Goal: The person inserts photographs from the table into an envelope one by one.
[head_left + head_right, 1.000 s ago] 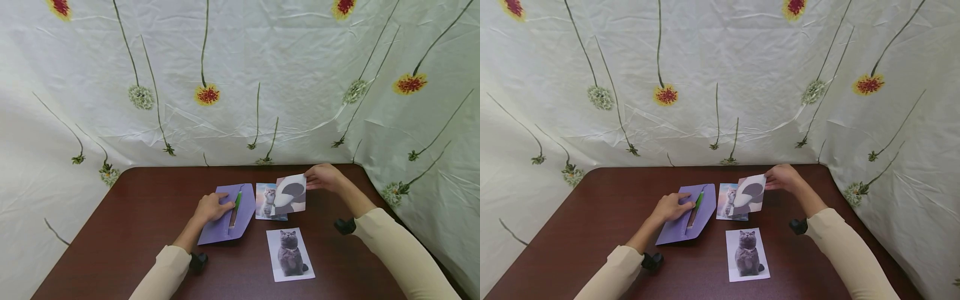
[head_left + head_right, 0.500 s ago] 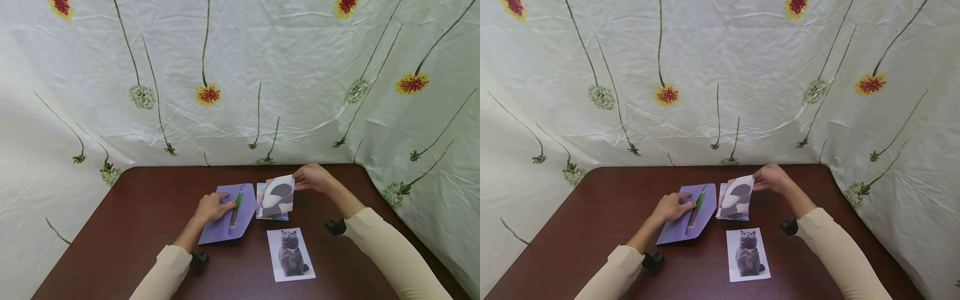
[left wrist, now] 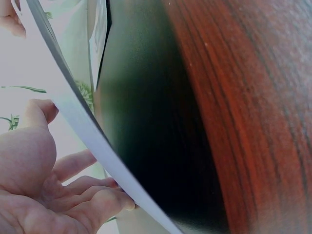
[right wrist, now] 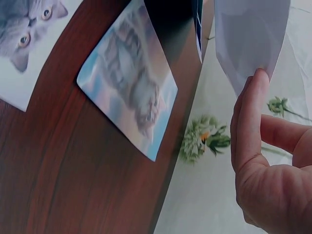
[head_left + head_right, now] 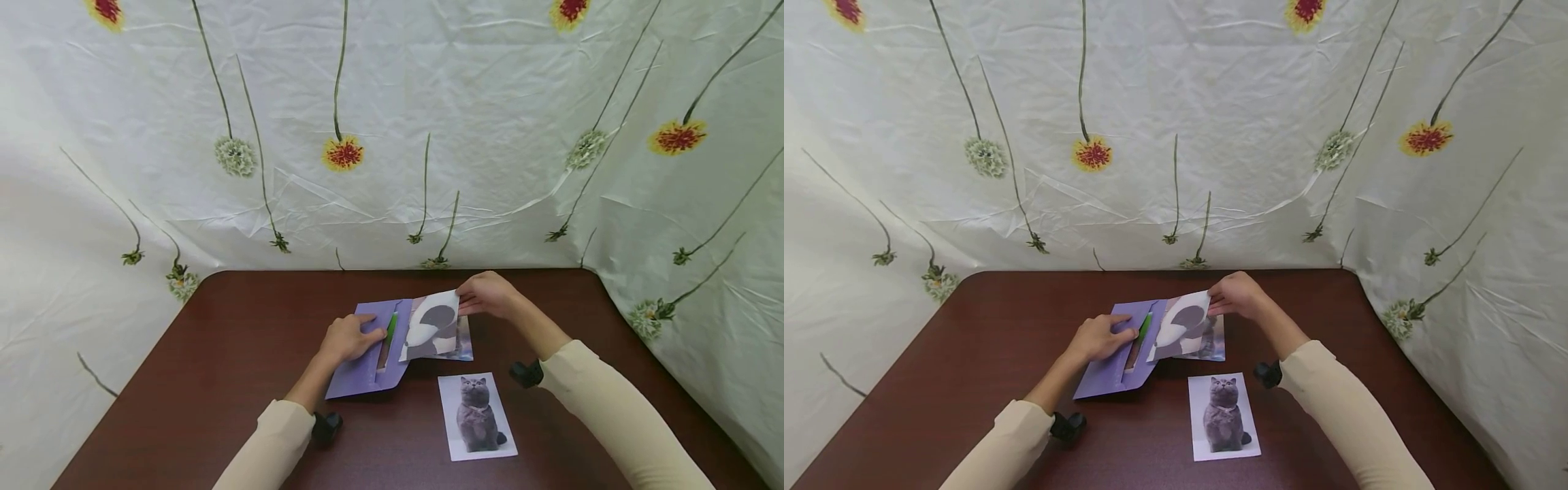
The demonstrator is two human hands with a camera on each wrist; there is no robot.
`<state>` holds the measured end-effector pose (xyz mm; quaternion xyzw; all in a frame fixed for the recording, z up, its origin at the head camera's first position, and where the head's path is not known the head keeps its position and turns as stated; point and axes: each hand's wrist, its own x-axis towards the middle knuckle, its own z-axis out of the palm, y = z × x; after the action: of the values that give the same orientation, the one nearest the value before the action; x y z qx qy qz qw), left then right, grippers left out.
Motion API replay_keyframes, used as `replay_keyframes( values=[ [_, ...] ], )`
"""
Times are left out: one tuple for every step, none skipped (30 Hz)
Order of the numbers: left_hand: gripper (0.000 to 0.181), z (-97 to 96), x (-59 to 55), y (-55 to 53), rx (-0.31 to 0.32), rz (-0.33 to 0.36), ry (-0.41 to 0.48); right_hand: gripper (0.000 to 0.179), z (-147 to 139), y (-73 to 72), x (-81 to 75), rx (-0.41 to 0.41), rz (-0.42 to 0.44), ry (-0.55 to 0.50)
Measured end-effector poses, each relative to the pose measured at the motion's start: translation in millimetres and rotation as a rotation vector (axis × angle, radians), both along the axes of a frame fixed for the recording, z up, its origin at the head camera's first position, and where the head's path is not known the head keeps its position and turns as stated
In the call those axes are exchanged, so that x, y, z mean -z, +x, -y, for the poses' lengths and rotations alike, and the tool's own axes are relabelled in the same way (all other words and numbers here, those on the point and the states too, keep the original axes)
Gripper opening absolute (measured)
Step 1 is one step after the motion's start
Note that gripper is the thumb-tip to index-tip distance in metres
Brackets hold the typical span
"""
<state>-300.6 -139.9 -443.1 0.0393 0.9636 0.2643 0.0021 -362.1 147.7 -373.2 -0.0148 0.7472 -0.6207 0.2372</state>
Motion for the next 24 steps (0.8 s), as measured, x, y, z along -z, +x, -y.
replay_keyframes(
  values=[
    [0.053,0.0,-0.3,0.2,0.001,0.0,0.001,0.032,2,-0.1,1.4,0.002,0.003,-0.002],
    [0.052,0.0,-0.8,0.4,0.003,-0.003,0.0,0.032,4,-0.2,2.6,0.002,0.004,-0.004],
    [0.052,0.1,-1.0,0.5,0.004,-0.005,-0.002,0.032,6,-0.3,3.9,0.002,0.006,-0.006],
    [0.052,0.1,-1.1,0.4,0.005,-0.004,-0.004,0.032,8,-0.3,5.1,0.002,0.005,-0.006],
    [0.052,0.1,-1.2,0.5,0.008,-0.007,-0.007,0.032,10,0.0,6.0,0.004,0.006,-0.006],
    [0.052,0.0,-1.6,0.7,0.008,-0.007,-0.007,0.031,11,0.0,7.2,0.004,0.008,-0.011],
    [0.052,0.1,-1.7,0.7,0.01,-0.01,-0.011,0.031,13,-0.2,8.4,0.006,0.011,-0.016],
    [0.052,0.1,-1.8,0.8,0.01,-0.012,-0.014,0.031,15,0.0,9.2,0.001,0.01,-0.02],
    [0.052,0.2,-1.6,0.8,0.009,-0.011,-0.015,0.03,17,0.0,10.3,0.004,0.012,-0.023],
    [0.052,0.1,-1.8,0.7,0.009,-0.01,-0.015,0.03,18,0.2,11.5,0.003,0.013,-0.026],
    [0.052,0.2,-1.9,1.0,0.01,-0.011,-0.015,0.03,20,0.7,12.1,0.004,0.014,-0.029],
    [0.052,0.4,-2.0,1.0,0.01,-0.008,-0.015,0.03,21,0.6,13.2,0.003,0.017,-0.035],
    [0.052,0.7,-1.6,0.7,0.012,-0.009,-0.018,0.029,22,0.8,14.0,0.004,0.019,-0.038],
    [0.052,1.0,-1.4,0.5,0.011,-0.007,-0.018,0.03,24,1.2,14.4,0.001,0.018,-0.039],
    [0.052,1.4,-1.1,0.1,0.011,-0.007,-0.018,0.03,25,1.7,15.0,0.004,0.019,-0.039],
    [0.052,1.6,-0.8,-0.3,0.012,-0.007,-0.018,0.031,26,2.3,15.4,0.002,0.021,-0.04],
    [0.053,1.8,-0.9,-0.5,0.011,-0.004,-0.016,0.03,27,2.6,15.7,0.003,0.022,-0.039],
    [0.053,1.9,-0.7,-0.9,0.01,-0.001,-0.015,0.03,28,2.6,16.6,0.004,0.024,-0.039],
    [0.053,2.1,-0.4,-1.6,0.01,-0.003,-0.016,0.031,29,2.9,17.3,0.004,0.025,-0.036],
    [0.053,2.1,-0.3,-1.8,0.011,0.001,-0.014,0.031,29,3.3,17.8,0.005,0.025,-0.032],
    [0.053,2.2,-0.2,-2.0,0.011,0.004,-0.013,0.031,30,3.6,18.6,0.005,0.025,-0.028],
    [0.053,2.2,-0.2,-1.9,0.013,0.004,-0.014,0.031,30,3.7,19.4,0.006,0.025,-0.025],
    [0.054,2.1,-0.4,-1.7,0.014,0.005,-0.014,0.031,30,3.8,20.3,0.007,0.025,-0.023],
    [0.054,2.0,-0.2,-1.7,0.015,0.004,-0.015,0.032,31,4.0,21.2,0.006,0.025,-0.021]
  ],
)
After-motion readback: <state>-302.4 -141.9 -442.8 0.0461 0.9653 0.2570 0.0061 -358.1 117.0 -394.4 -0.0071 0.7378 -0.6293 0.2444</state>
